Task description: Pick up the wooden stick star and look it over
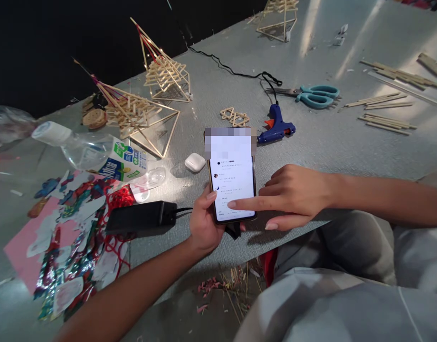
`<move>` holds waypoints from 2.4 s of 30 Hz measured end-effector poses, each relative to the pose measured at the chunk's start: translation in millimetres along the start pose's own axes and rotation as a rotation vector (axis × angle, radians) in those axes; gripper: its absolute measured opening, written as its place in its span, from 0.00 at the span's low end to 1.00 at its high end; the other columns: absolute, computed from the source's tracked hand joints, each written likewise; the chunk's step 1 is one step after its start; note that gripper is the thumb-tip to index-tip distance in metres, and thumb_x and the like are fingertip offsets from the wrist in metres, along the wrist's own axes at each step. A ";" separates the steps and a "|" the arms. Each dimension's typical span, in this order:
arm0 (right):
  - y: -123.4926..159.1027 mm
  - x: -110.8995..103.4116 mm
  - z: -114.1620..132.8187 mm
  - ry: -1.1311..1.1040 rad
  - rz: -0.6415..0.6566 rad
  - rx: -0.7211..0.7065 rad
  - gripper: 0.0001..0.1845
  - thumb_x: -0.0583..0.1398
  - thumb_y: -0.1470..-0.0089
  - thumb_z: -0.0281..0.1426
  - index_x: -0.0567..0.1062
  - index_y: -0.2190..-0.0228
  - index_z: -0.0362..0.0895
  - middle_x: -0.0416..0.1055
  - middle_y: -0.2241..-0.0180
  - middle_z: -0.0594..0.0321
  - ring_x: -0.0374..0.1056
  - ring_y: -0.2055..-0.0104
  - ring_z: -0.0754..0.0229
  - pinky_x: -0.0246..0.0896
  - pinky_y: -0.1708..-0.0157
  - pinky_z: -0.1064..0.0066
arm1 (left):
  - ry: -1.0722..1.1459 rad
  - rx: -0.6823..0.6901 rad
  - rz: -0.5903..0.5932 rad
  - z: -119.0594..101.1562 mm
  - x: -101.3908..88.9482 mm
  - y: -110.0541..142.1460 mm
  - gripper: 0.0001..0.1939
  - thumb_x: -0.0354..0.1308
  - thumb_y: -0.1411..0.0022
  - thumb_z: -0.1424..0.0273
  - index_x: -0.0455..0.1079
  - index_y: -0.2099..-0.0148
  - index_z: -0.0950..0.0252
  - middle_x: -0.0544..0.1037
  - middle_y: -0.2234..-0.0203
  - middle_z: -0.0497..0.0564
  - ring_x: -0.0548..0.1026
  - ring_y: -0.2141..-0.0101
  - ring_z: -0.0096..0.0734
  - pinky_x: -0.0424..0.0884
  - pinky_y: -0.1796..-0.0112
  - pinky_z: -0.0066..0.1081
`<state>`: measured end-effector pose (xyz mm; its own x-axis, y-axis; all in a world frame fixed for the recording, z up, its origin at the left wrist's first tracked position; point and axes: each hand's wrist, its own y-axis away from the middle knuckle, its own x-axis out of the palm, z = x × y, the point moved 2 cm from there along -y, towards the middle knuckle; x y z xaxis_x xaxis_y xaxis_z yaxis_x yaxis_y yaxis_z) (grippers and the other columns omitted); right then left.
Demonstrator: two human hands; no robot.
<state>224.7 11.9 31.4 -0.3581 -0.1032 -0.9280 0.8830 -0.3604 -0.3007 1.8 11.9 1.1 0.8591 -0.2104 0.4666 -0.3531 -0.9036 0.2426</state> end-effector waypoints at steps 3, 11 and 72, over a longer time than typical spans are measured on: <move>0.0 -1.0 -0.1 -0.003 -0.009 0.001 0.34 0.42 0.19 0.48 0.63 0.27 0.42 0.82 0.65 0.59 0.71 0.74 0.60 0.55 0.72 0.66 | 0.017 -0.002 0.012 0.2 -0.4 -0.2 0.24 0.67 0.42 0.52 0.78 0.52 0.66 0.86 0.65 0.54 0.83 0.75 0.43 0.78 0.86 0.35; 0.3 -2.9 1.1 -0.048 -0.004 -0.046 0.31 0.48 0.21 0.48 0.65 0.28 0.45 0.82 0.64 0.61 0.72 0.72 0.61 0.57 0.72 0.68 | -0.026 0.001 0.003 -0.3 0.1 -0.4 0.22 0.63 0.39 0.51 0.77 0.53 0.64 0.85 0.69 0.53 0.81 0.78 0.41 0.75 0.85 0.33; 4.2 -7.1 5.9 0.335 -0.327 -0.186 0.23 0.50 0.23 0.41 0.76 0.41 0.44 0.67 0.77 0.73 0.62 0.78 0.64 0.54 0.74 0.65 | -0.033 -0.030 -0.036 -1.2 2.2 0.1 0.24 0.69 0.43 0.48 0.79 0.55 0.63 0.87 0.70 0.52 0.82 0.78 0.43 0.78 0.86 0.36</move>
<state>229.2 5.6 38.1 -0.5349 0.3020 -0.7891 0.7909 -0.1495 -0.5934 3.2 11.8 3.1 0.8830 -0.1904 0.4290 -0.3321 -0.8994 0.2843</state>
